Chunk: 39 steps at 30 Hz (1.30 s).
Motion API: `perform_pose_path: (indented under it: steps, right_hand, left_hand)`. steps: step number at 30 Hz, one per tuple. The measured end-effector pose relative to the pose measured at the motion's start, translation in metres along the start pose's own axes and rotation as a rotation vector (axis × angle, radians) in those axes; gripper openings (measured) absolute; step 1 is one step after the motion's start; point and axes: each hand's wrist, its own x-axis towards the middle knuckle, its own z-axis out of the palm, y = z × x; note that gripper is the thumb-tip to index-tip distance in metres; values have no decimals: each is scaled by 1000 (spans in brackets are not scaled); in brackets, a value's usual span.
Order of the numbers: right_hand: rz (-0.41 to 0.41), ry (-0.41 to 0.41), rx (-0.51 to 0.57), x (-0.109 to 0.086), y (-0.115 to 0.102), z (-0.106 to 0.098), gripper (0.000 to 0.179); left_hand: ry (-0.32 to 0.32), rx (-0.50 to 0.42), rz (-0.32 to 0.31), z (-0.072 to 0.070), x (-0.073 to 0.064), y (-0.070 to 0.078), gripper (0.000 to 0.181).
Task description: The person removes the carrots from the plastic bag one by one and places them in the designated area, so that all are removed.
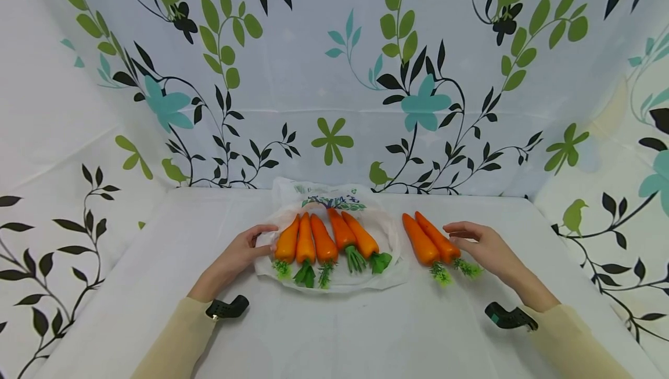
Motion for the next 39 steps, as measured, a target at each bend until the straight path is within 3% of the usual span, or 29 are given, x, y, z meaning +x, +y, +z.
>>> perform_pose_path:
  steps: [11, 25, 39]
  right_hand:
    - [-43, -12, -3, 11, -23, 9, 38]
    - [-76, -39, -28, 30, -41, 39, 33]
    - [-132, -133, 17, 50, -56, 65, 32]
  left_hand:
    - [-2, 12, 1, 0, -2, 1, 56]
    - [1, 10, 9, -1, -2, 1, 56]
    - [20, 11, 8, -1, 0, -1, 56]
